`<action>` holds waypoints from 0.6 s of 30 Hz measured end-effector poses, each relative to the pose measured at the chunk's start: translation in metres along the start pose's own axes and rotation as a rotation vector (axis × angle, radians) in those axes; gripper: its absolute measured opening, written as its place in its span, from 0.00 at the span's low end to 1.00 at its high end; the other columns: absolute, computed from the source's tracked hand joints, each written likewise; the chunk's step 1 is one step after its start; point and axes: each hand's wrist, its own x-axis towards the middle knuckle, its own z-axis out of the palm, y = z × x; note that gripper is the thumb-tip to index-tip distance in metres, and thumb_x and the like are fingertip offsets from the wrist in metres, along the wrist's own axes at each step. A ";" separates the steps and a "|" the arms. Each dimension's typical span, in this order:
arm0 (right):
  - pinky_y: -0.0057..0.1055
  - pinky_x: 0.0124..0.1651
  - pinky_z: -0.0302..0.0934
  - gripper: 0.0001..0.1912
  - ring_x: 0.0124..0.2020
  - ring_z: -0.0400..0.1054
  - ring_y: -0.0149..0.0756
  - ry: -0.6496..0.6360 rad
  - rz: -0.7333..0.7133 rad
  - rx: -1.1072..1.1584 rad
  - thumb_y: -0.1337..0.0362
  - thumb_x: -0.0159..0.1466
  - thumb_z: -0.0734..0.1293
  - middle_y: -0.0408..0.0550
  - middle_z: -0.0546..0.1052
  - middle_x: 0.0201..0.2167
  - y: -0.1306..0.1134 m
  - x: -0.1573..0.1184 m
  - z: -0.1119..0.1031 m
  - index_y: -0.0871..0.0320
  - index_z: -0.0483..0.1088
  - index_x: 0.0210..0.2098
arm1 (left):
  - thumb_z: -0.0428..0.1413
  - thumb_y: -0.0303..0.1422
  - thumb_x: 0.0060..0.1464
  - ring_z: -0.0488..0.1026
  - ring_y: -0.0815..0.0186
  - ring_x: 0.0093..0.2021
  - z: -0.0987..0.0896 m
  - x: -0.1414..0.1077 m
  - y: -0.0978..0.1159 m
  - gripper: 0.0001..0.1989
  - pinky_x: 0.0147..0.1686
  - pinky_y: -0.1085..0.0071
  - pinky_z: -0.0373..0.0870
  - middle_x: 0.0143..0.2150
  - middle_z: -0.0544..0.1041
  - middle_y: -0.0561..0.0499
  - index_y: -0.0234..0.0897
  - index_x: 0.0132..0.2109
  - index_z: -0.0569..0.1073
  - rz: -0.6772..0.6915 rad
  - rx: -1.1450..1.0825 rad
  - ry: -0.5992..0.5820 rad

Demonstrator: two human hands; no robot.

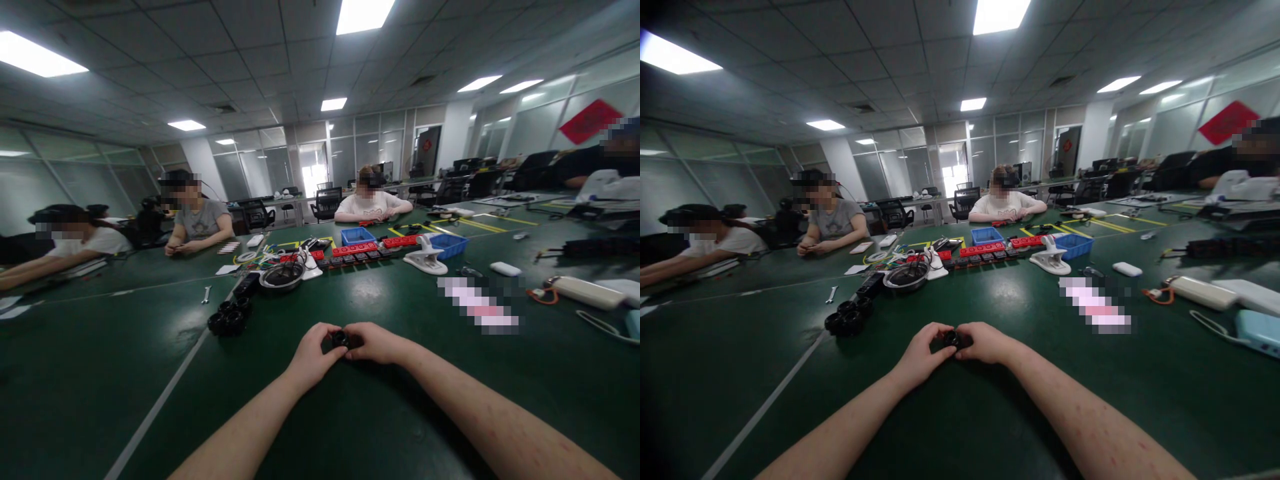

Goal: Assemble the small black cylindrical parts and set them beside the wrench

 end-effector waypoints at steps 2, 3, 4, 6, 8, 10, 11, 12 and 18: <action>0.24 0.27 0.53 0.15 0.28 0.65 0.33 0.040 0.053 -0.050 0.59 0.49 0.68 0.44 0.72 0.29 -0.002 0.001 0.004 0.59 0.66 0.34 | 0.58 0.29 0.43 0.67 0.63 0.39 0.001 0.000 0.000 0.13 0.40 0.66 0.64 0.37 0.70 0.51 0.38 0.40 0.70 -0.012 0.007 0.000; 0.25 0.26 0.53 0.17 0.28 0.65 0.34 0.067 0.073 -0.096 0.56 0.48 0.68 0.44 0.72 0.29 -0.003 0.001 0.006 0.59 0.66 0.34 | 0.58 0.30 0.43 0.67 0.63 0.39 0.002 0.000 -0.001 0.13 0.39 0.66 0.64 0.37 0.70 0.51 0.38 0.39 0.70 -0.018 0.007 0.000; 0.25 0.25 0.52 0.19 0.28 0.65 0.35 0.095 0.087 -0.148 0.54 0.47 0.68 0.46 0.72 0.29 -0.004 0.002 0.009 0.59 0.65 0.34 | 0.58 0.30 0.43 0.67 0.63 0.39 0.002 0.000 -0.001 0.13 0.39 0.66 0.64 0.37 0.70 0.51 0.38 0.39 0.69 -0.024 0.007 -0.001; 0.27 0.26 0.52 0.23 0.30 0.66 0.38 0.138 0.097 -0.240 0.49 0.46 0.68 0.48 0.72 0.31 -0.007 0.002 0.012 0.59 0.65 0.34 | 0.58 0.30 0.43 0.67 0.63 0.39 0.003 0.000 -0.001 0.12 0.39 0.66 0.64 0.36 0.70 0.51 0.38 0.38 0.69 -0.032 0.006 -0.003; 0.28 0.27 0.53 0.24 0.31 0.66 0.41 0.149 0.087 -0.267 0.49 0.46 0.67 0.50 0.72 0.32 -0.008 0.001 0.012 0.59 0.65 0.37 | 0.58 0.31 0.43 0.66 0.63 0.39 0.003 0.000 -0.001 0.13 0.40 0.66 0.64 0.37 0.69 0.51 0.38 0.39 0.68 -0.024 0.008 -0.003; 0.28 0.28 0.54 0.25 0.32 0.66 0.40 0.127 0.061 -0.230 0.50 0.47 0.67 0.50 0.72 0.34 -0.008 -0.001 0.009 0.59 0.64 0.39 | 0.59 0.31 0.42 0.66 0.62 0.41 0.002 0.000 0.000 0.18 0.41 0.66 0.63 0.40 0.68 0.50 0.38 0.43 0.66 -0.003 0.003 0.004; 0.28 0.28 0.54 0.24 0.32 0.66 0.39 0.103 0.045 -0.197 0.51 0.48 0.67 0.50 0.72 0.34 -0.007 -0.001 0.007 0.59 0.64 0.40 | 0.59 0.31 0.41 0.65 0.62 0.41 0.001 0.000 0.001 0.21 0.42 0.66 0.63 0.42 0.67 0.49 0.39 0.45 0.65 0.006 0.000 0.014; 0.27 0.28 0.54 0.24 0.31 0.66 0.38 0.077 0.026 -0.157 0.52 0.48 0.67 0.49 0.72 0.34 -0.005 -0.002 0.005 0.59 0.64 0.40 | 0.59 0.32 0.41 0.65 0.62 0.42 0.000 0.000 0.001 0.23 0.42 0.66 0.63 0.43 0.66 0.49 0.38 0.47 0.64 0.012 0.000 0.026; 0.25 0.28 0.53 0.16 0.29 0.64 0.32 -0.059 -0.060 0.003 0.59 0.51 0.67 0.43 0.71 0.29 0.006 -0.001 -0.004 0.59 0.66 0.38 | 0.57 0.33 0.44 0.66 0.63 0.39 -0.003 0.001 0.002 0.13 0.40 0.68 0.64 0.37 0.69 0.51 0.38 0.39 0.68 0.000 0.028 -0.030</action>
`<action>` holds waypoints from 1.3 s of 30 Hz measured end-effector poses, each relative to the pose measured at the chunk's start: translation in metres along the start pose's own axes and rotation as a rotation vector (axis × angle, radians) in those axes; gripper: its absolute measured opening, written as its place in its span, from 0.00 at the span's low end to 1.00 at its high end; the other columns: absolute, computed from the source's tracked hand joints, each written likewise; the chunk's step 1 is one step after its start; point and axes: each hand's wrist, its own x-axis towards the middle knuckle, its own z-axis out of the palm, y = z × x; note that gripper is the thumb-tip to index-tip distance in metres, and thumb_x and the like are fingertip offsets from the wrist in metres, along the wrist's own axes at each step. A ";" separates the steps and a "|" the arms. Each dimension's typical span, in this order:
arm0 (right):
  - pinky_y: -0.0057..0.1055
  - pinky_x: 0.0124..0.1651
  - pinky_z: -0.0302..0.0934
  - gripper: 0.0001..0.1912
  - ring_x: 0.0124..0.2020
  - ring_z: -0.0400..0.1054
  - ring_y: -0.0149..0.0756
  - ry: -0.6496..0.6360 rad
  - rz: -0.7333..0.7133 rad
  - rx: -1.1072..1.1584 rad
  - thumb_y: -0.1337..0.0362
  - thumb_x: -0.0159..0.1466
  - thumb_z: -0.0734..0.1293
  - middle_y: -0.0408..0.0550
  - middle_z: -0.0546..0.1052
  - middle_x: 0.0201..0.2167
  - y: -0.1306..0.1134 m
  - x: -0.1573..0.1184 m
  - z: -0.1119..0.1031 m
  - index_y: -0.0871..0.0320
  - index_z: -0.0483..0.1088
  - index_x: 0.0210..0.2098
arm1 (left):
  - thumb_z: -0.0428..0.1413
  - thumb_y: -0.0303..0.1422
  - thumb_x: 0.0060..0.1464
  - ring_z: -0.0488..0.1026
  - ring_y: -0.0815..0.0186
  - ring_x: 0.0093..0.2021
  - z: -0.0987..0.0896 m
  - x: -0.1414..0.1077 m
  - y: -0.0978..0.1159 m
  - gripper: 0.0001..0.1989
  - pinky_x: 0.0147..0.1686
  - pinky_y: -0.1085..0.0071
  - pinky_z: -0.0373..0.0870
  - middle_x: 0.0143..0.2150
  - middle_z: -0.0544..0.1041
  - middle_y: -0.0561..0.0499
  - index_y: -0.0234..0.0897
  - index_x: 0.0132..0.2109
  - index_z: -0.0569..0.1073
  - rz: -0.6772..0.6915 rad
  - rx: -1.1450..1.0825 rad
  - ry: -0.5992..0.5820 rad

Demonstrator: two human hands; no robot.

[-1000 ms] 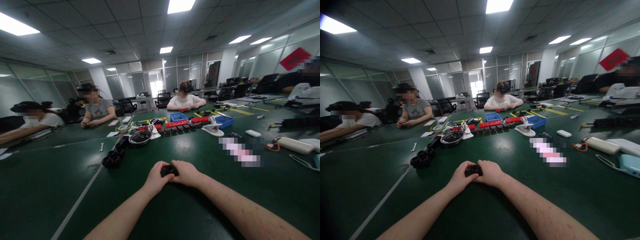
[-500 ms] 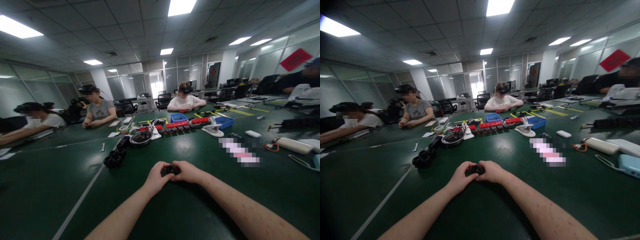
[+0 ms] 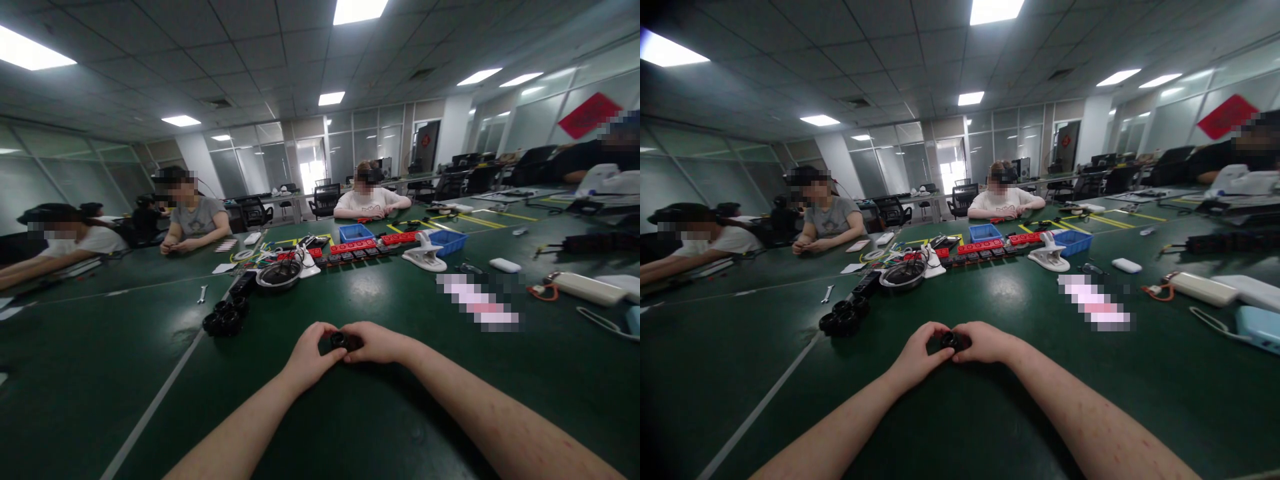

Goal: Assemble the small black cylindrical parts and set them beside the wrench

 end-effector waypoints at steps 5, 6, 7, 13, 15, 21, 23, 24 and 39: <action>0.24 0.25 0.51 0.12 0.27 0.64 0.31 0.031 0.084 -0.078 0.61 0.50 0.67 0.42 0.71 0.27 -0.003 0.002 0.003 0.59 0.66 0.32 | 0.57 0.31 0.45 0.67 0.64 0.38 0.002 0.000 -0.002 0.12 0.38 0.69 0.64 0.37 0.70 0.51 0.38 0.40 0.69 -0.007 -0.028 -0.007; 0.24 0.25 0.51 0.14 0.27 0.64 0.32 0.047 0.102 -0.108 0.59 0.49 0.68 0.43 0.71 0.28 -0.005 0.002 0.005 0.59 0.66 0.33 | 0.57 0.31 0.44 0.67 0.64 0.38 0.003 0.000 -0.002 0.12 0.37 0.69 0.64 0.37 0.70 0.51 0.38 0.40 0.69 -0.008 -0.029 -0.002; 0.24 0.25 0.51 0.16 0.28 0.65 0.33 0.070 0.120 -0.151 0.56 0.48 0.68 0.44 0.72 0.28 -0.007 0.002 0.007 0.59 0.66 0.33 | 0.57 0.31 0.44 0.67 0.64 0.37 0.004 0.000 -0.002 0.12 0.37 0.69 0.64 0.36 0.70 0.51 0.38 0.39 0.69 -0.013 -0.029 0.007; 0.30 0.30 0.56 0.25 0.32 0.67 0.42 0.174 0.196 -0.426 0.44 0.48 0.64 0.51 0.72 0.31 -0.017 0.004 0.019 0.59 0.67 0.34 | 0.60 0.33 0.40 0.66 0.62 0.39 0.006 -0.002 -0.001 0.15 0.39 0.65 0.63 0.37 0.69 0.51 0.38 0.38 0.68 -0.019 0.075 0.116; 0.30 0.30 0.56 0.29 0.32 0.67 0.43 0.150 0.202 -0.401 0.42 0.45 0.65 0.51 0.72 0.32 -0.018 0.002 0.017 0.58 0.66 0.36 | 0.61 0.34 0.38 0.66 0.61 0.40 0.004 -0.003 -0.001 0.19 0.40 0.65 0.63 0.39 0.68 0.51 0.38 0.41 0.67 -0.018 0.081 0.131; 0.26 0.30 0.55 0.22 0.33 0.66 0.36 0.057 0.028 -0.121 0.54 0.50 0.67 0.46 0.72 0.34 -0.011 -0.003 -0.001 0.56 0.65 0.42 | 0.58 0.34 0.42 0.67 0.62 0.39 0.000 -0.001 -0.003 0.13 0.38 0.67 0.64 0.37 0.70 0.51 0.38 0.38 0.69 -0.028 0.016 0.009; 0.25 0.29 0.54 0.16 0.31 0.65 0.33 0.029 -0.002 -0.063 0.59 0.51 0.67 0.44 0.72 0.32 -0.007 -0.002 -0.002 0.57 0.67 0.39 | 0.58 0.33 0.44 0.68 0.63 0.39 0.000 0.000 -0.003 0.12 0.38 0.68 0.64 0.36 0.70 0.50 0.38 0.39 0.70 -0.024 -0.012 -0.028; 0.24 0.29 0.54 0.14 0.30 0.65 0.32 0.026 -0.001 -0.048 0.60 0.52 0.67 0.43 0.72 0.30 -0.005 -0.001 -0.002 0.58 0.67 0.37 | 0.57 0.33 0.45 0.68 0.63 0.39 -0.001 0.001 -0.003 0.12 0.39 0.68 0.65 0.37 0.71 0.50 0.39 0.40 0.70 -0.017 -0.023 -0.036; 0.27 0.29 0.53 0.20 0.31 0.65 0.37 0.210 0.094 -0.278 0.50 0.50 0.66 0.49 0.72 0.31 -0.007 0.005 0.015 0.59 0.67 0.34 | 0.60 0.34 0.41 0.66 0.61 0.43 0.002 0.000 -0.009 0.25 0.43 0.65 0.64 0.44 0.67 0.47 0.37 0.48 0.64 -0.033 -0.025 0.084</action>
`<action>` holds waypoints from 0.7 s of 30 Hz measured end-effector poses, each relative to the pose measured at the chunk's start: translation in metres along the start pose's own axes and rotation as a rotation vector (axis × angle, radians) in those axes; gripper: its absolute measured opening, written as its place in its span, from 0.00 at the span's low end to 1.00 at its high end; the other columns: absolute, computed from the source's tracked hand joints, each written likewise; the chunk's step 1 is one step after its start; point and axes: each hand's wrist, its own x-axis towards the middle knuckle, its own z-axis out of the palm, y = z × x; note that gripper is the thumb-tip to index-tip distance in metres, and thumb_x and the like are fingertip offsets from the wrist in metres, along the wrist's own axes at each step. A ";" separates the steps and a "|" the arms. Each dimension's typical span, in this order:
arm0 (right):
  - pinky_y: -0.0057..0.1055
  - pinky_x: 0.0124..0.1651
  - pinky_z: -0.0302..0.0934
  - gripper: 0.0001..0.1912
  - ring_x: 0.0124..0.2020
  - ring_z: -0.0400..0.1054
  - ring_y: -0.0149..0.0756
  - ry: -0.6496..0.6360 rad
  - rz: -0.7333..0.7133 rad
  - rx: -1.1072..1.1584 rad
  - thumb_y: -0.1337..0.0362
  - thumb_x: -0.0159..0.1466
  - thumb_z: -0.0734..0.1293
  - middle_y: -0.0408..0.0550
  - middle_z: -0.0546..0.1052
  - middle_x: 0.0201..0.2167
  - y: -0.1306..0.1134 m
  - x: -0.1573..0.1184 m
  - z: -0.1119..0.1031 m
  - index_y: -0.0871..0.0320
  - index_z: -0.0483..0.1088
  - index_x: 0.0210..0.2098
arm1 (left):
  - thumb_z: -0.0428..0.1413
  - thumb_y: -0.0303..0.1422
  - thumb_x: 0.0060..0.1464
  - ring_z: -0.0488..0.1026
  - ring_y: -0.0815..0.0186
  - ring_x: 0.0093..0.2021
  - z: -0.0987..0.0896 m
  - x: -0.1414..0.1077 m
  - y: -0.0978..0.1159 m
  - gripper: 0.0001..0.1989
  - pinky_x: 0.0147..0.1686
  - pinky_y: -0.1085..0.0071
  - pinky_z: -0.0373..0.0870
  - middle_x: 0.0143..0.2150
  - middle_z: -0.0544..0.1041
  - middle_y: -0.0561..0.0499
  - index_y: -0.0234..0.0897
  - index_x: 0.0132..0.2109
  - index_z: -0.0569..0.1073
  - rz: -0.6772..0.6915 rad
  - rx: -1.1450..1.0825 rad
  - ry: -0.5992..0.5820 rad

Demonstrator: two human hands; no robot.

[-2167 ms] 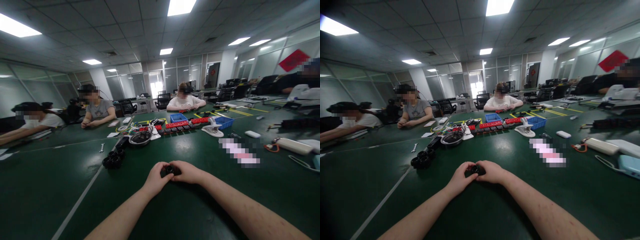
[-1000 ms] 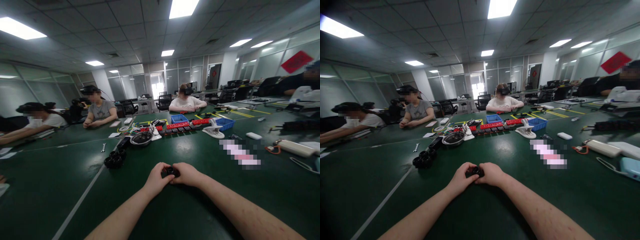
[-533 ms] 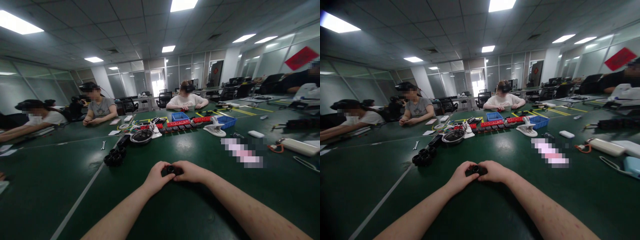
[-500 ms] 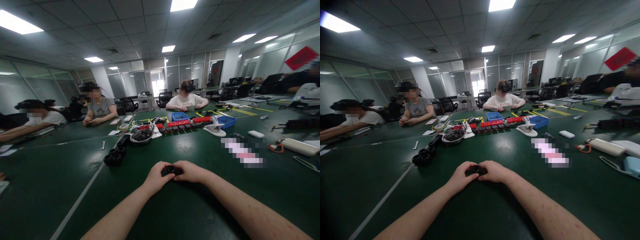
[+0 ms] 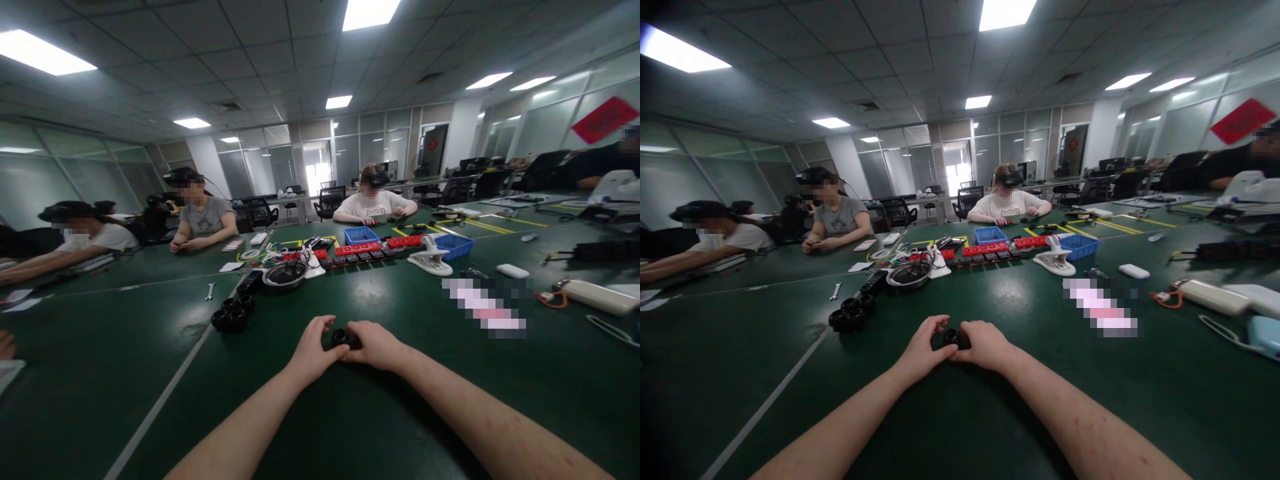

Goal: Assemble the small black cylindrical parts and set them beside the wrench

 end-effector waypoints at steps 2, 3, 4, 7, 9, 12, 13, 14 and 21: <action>0.26 0.29 0.53 0.21 0.31 0.64 0.35 -0.037 -0.039 0.118 0.52 0.50 0.66 0.48 0.71 0.33 0.005 -0.001 -0.005 0.58 0.66 0.39 | 0.59 0.33 0.43 0.66 0.61 0.45 -0.005 0.001 0.000 0.25 0.45 0.65 0.63 0.45 0.68 0.47 0.38 0.50 0.64 0.042 -0.044 -0.063; 0.25 0.29 0.53 0.21 0.31 0.64 0.34 -0.054 -0.059 0.164 0.53 0.51 0.66 0.47 0.71 0.33 0.007 -0.001 -0.007 0.58 0.65 0.41 | 0.58 0.32 0.44 0.66 0.61 0.45 -0.007 0.002 0.000 0.23 0.45 0.65 0.63 0.44 0.69 0.47 0.39 0.49 0.65 0.059 -0.058 -0.104; 0.25 0.29 0.53 0.21 0.31 0.64 0.34 -0.069 -0.081 0.196 0.55 0.51 0.66 0.46 0.71 0.33 0.010 -0.001 -0.008 0.57 0.65 0.42 | 0.57 0.31 0.44 0.66 0.61 0.45 -0.009 0.002 0.001 0.21 0.45 0.66 0.63 0.44 0.70 0.48 0.39 0.48 0.67 0.070 -0.068 -0.143; 0.25 0.28 0.52 0.15 0.30 0.63 0.32 -0.105 -0.107 0.211 0.59 0.51 0.66 0.44 0.71 0.31 0.013 0.001 -0.008 0.58 0.68 0.37 | 0.57 0.30 0.45 0.68 0.62 0.43 -0.011 0.004 0.003 0.18 0.42 0.67 0.65 0.42 0.71 0.49 0.40 0.46 0.69 0.057 -0.073 -0.198; 0.24 0.27 0.51 0.11 0.28 0.63 0.31 -0.121 -0.074 0.194 0.59 0.51 0.66 0.43 0.70 0.28 0.012 0.002 -0.006 0.59 0.68 0.31 | 0.58 0.30 0.44 0.68 0.62 0.41 -0.009 0.004 0.004 0.17 0.40 0.68 0.65 0.40 0.71 0.49 0.40 0.44 0.70 0.026 -0.063 -0.179; 0.24 0.25 0.50 0.14 0.27 0.63 0.31 -0.092 -0.003 0.132 0.55 0.51 0.66 0.43 0.71 0.27 0.007 0.003 -0.002 0.59 0.67 0.30 | 0.59 0.29 0.42 0.68 0.63 0.40 -0.004 0.003 0.004 0.15 0.40 0.68 0.65 0.38 0.71 0.50 0.38 0.41 0.70 -0.017 -0.045 -0.113; 0.24 0.25 0.51 0.15 0.27 0.64 0.32 -0.067 0.021 0.088 0.53 0.50 0.66 0.44 0.71 0.27 0.004 0.003 0.000 0.58 0.67 0.30 | 0.60 0.30 0.41 0.68 0.63 0.39 -0.002 0.003 0.004 0.14 0.40 0.67 0.65 0.37 0.71 0.50 0.38 0.39 0.70 -0.032 -0.031 -0.078; 0.25 0.26 0.51 0.16 0.28 0.64 0.34 -0.039 0.045 0.034 0.52 0.51 0.65 0.45 0.71 0.28 0.000 0.003 0.002 0.58 0.67 0.30 | 0.60 0.30 0.40 0.68 0.62 0.39 0.000 0.002 0.004 0.14 0.39 0.67 0.64 0.37 0.71 0.51 0.38 0.38 0.70 -0.046 -0.012 -0.042; 0.33 0.33 0.56 0.22 0.33 0.66 0.43 0.022 0.062 -0.142 0.48 0.50 0.64 0.52 0.72 0.31 -0.012 0.001 0.003 0.61 0.67 0.33 | 0.61 0.30 0.39 0.68 0.63 0.38 0.005 0.000 0.003 0.13 0.38 0.67 0.64 0.35 0.71 0.52 0.37 0.36 0.69 -0.067 0.019 0.043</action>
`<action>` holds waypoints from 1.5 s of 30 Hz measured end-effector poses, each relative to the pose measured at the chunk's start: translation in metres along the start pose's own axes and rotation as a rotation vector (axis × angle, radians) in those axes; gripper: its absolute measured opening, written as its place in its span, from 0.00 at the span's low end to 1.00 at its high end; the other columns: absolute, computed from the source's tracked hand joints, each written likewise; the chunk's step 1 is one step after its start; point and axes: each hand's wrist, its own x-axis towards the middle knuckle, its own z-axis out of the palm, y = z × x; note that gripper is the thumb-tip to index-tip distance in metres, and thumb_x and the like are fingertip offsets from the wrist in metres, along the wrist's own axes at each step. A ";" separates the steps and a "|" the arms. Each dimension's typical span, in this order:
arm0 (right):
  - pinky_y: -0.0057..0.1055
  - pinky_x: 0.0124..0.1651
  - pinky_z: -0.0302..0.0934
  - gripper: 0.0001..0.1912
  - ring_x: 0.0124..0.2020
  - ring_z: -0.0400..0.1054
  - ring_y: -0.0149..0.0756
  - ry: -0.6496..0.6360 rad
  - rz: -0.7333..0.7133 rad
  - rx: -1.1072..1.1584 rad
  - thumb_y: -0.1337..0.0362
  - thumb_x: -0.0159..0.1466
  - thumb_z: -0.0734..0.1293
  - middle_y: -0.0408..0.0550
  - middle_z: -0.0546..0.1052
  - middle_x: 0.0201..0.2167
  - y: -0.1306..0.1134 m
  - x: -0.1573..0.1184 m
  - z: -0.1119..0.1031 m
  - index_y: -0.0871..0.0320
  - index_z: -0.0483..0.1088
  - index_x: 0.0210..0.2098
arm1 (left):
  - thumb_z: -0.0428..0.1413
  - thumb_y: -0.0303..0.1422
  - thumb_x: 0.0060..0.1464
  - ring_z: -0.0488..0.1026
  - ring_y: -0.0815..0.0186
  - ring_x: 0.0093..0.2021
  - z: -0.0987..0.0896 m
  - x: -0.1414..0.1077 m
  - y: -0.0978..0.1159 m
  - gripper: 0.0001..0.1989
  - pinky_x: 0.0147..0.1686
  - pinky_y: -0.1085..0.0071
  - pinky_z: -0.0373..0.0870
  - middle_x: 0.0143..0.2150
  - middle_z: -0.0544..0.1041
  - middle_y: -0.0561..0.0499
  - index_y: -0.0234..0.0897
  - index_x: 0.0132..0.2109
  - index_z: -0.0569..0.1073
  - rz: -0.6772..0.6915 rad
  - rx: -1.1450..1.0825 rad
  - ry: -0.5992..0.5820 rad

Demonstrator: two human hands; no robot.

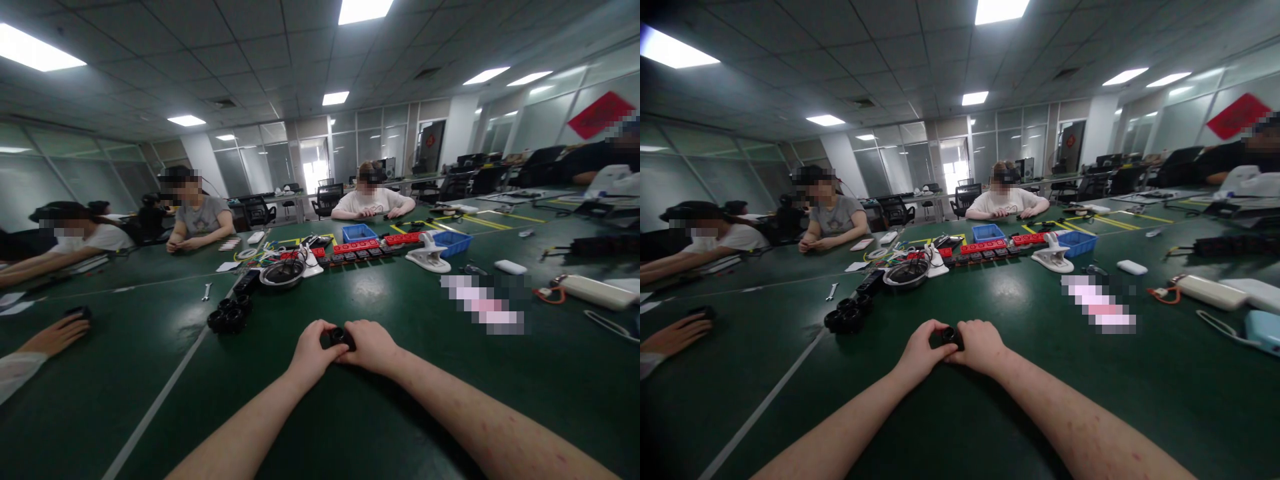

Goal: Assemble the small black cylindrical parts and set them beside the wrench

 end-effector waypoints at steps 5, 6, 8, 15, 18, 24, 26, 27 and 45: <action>0.29 0.36 0.56 0.20 0.37 0.64 0.38 -0.051 -0.189 0.308 0.58 0.50 0.68 0.49 0.71 0.37 0.018 0.001 -0.004 0.59 0.66 0.40 | 0.60 0.30 0.41 0.68 0.63 0.39 -0.004 0.001 -0.001 0.15 0.39 0.68 0.63 0.37 0.71 0.51 0.38 0.40 0.71 0.067 -0.049 -0.090; 0.28 0.36 0.56 0.18 0.36 0.64 0.36 -0.084 -0.210 0.360 0.60 0.50 0.67 0.47 0.71 0.36 0.021 0.002 -0.005 0.60 0.66 0.39 | 0.60 0.29 0.42 0.68 0.63 0.39 -0.005 0.001 -0.001 0.16 0.39 0.68 0.64 0.38 0.71 0.51 0.38 0.42 0.71 0.078 -0.059 -0.110; 0.26 0.34 0.56 0.13 0.34 0.65 0.34 -0.154 -0.223 0.431 0.63 0.51 0.67 0.45 0.71 0.33 0.025 0.003 -0.005 0.60 0.67 0.36 | 0.59 0.29 0.42 0.68 0.64 0.40 -0.006 0.001 0.000 0.17 0.39 0.69 0.64 0.39 0.72 0.50 0.39 0.43 0.70 0.092 -0.080 -0.144; 0.27 0.27 0.54 0.20 0.29 0.66 0.37 -0.051 -0.012 0.141 0.51 0.48 0.67 0.48 0.72 0.29 0.011 0.003 0.001 0.60 0.66 0.32 | 0.60 0.29 0.40 0.68 0.63 0.38 0.000 -0.002 0.001 0.16 0.39 0.67 0.64 0.37 0.72 0.50 0.38 0.41 0.71 0.032 -0.046 -0.102; 0.31 0.30 0.56 0.21 0.31 0.67 0.41 -0.016 0.017 0.000 0.48 0.50 0.64 0.51 0.73 0.30 0.004 0.002 0.004 0.59 0.66 0.33 | 0.60 0.29 0.41 0.68 0.62 0.39 0.002 -0.001 0.001 0.15 0.40 0.66 0.64 0.37 0.72 0.50 0.38 0.40 0.71 0.007 -0.032 -0.080; 0.31 0.35 0.57 0.26 0.36 0.66 0.41 -0.053 -0.096 0.153 0.48 0.48 0.67 0.51 0.71 0.36 0.013 -0.001 -0.005 0.59 0.66 0.39 | 0.56 0.28 0.45 0.67 0.63 0.44 -0.005 0.001 0.005 0.17 0.45 0.65 0.63 0.43 0.72 0.49 0.40 0.46 0.69 0.081 -0.072 -0.174; 0.29 0.35 0.57 0.22 0.36 0.65 0.38 -0.091 -0.153 0.257 0.53 0.49 0.68 0.49 0.71 0.36 0.019 0.000 -0.010 0.59 0.66 0.39 | 0.55 0.28 0.47 0.66 0.62 0.47 -0.008 0.001 0.005 0.18 0.49 0.64 0.61 0.46 0.71 0.49 0.40 0.48 0.68 0.091 -0.088 -0.202; 0.28 0.35 0.56 0.19 0.35 0.65 0.37 -0.116 -0.167 0.299 0.56 0.50 0.68 0.47 0.71 0.35 0.021 0.001 -0.011 0.59 0.67 0.38 | 0.55 0.28 0.47 0.66 0.62 0.48 -0.008 0.001 0.005 0.18 0.50 0.64 0.60 0.48 0.71 0.48 0.40 0.49 0.68 0.089 -0.092 -0.210; 0.30 0.32 0.56 0.25 0.34 0.67 0.42 -0.067 -0.042 0.087 0.46 0.48 0.65 0.51 0.73 0.34 0.010 -0.002 -0.006 0.58 0.66 0.38 | 0.55 0.27 0.46 0.66 0.62 0.45 -0.004 0.000 0.002 0.17 0.46 0.66 0.63 0.43 0.70 0.49 0.41 0.46 0.69 0.111 -0.036 -0.188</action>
